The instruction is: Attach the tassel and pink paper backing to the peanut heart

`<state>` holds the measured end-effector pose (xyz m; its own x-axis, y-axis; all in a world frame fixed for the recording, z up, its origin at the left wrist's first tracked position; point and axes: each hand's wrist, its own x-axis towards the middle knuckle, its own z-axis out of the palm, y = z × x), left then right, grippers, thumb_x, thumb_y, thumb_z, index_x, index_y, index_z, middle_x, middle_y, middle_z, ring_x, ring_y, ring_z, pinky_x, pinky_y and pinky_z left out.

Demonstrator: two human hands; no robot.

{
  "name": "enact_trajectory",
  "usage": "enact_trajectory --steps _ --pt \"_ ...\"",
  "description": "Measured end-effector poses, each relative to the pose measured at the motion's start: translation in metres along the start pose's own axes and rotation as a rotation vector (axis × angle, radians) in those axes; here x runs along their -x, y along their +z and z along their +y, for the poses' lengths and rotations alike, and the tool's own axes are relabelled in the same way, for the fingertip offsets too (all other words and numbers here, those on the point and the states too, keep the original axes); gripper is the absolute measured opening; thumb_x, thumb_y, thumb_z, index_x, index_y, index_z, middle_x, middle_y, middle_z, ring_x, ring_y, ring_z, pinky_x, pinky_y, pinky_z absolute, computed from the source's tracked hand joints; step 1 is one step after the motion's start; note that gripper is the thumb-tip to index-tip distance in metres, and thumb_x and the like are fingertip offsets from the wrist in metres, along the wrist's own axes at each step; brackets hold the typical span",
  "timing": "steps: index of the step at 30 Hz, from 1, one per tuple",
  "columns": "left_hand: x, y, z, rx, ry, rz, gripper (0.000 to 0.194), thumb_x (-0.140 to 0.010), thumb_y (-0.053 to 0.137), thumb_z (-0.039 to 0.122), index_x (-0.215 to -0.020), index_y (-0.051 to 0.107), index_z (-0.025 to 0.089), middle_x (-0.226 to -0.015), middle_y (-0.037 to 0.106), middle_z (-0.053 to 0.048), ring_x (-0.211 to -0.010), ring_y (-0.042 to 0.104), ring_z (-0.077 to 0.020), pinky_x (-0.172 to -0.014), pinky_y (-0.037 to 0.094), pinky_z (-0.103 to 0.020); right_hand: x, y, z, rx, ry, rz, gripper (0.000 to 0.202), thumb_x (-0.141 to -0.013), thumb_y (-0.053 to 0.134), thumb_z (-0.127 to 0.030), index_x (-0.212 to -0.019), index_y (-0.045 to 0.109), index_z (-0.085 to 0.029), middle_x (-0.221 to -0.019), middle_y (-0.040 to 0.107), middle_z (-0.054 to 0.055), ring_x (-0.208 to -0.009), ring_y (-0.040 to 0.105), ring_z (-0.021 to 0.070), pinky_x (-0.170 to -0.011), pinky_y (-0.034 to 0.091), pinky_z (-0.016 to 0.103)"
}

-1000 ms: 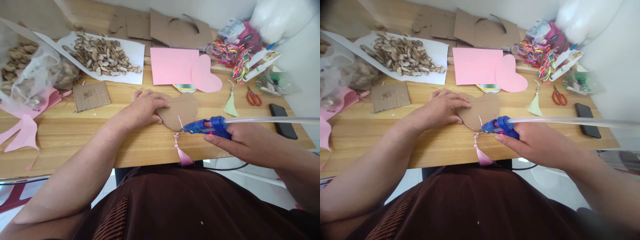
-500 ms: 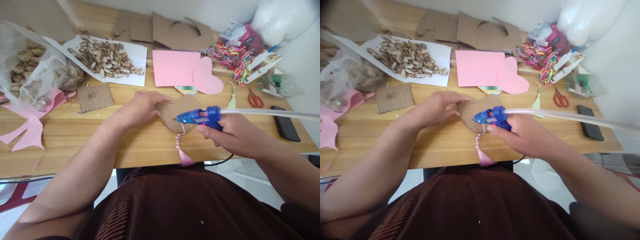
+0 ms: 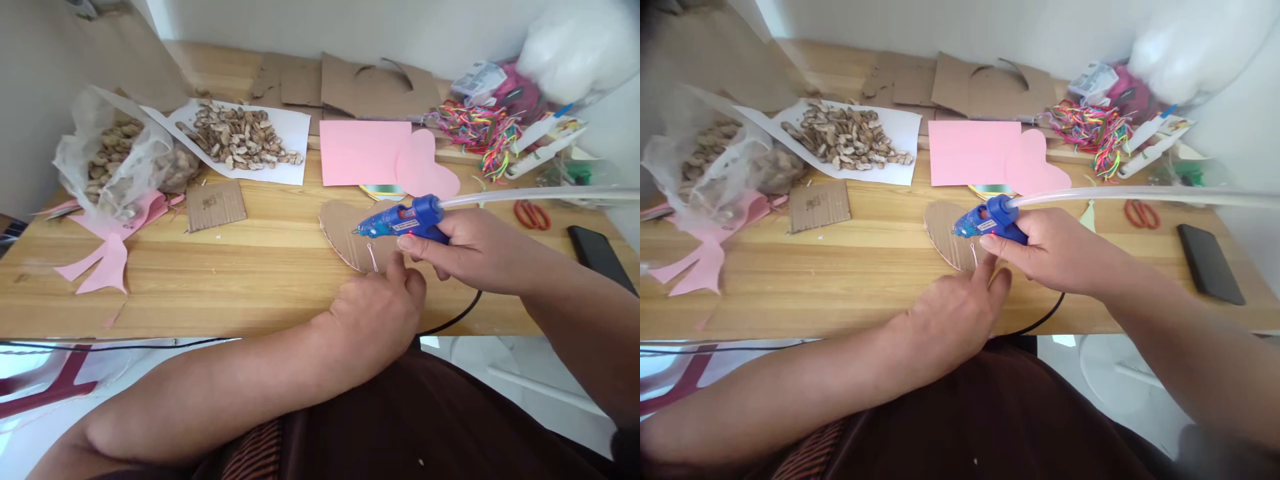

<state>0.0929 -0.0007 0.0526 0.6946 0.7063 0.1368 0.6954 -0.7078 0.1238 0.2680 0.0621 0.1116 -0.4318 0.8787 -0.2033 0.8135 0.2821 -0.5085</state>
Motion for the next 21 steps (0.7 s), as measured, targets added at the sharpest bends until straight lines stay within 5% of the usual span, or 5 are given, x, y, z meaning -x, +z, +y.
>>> enact_trajectory --steps 6,13,21 --pt "-0.028 0.01 0.0 -0.021 -0.062 -0.008 0.029 -0.1 0.049 0.019 -0.123 0.063 0.007 -0.103 0.07 -0.015 -0.068 0.072 -0.021 -0.052 0.055 -0.029 -0.002 -0.01 0.005 0.034 0.022 0.05 0.042 -0.098 0.053 -0.058 -0.077 0.066 -0.025 -0.05 0.057 -0.003 -0.05 0.055 0.0166 -0.053 0.039 0.032" --pt "-0.039 0.019 0.007 -0.01 -0.07 -0.064 0.04 -0.1 0.054 0.024 -0.135 0.059 0.004 -0.111 0.071 -0.021 -0.069 0.07 -0.02 -0.054 0.055 -0.028 -0.009 -0.011 -0.003 0.085 -0.004 -0.002 0.042 -0.097 0.051 -0.057 -0.073 0.06 -0.024 -0.051 0.053 -0.002 -0.052 0.053 0.017 -0.056 0.039 0.033" --pt "-0.037 0.023 0.01 0.0 -0.062 -0.093 0.049 -0.098 0.053 0.019 -0.145 0.054 0.005 -0.101 0.073 -0.019 -0.069 0.07 -0.0193 -0.055 0.05 -0.025 -0.026 -0.014 -0.01 0.126 -0.068 -0.237 0.039 -0.096 0.053 -0.056 -0.081 0.066 -0.022 -0.078 0.071 0.004 -0.07 0.063 0.0202 -0.064 0.045 0.033"
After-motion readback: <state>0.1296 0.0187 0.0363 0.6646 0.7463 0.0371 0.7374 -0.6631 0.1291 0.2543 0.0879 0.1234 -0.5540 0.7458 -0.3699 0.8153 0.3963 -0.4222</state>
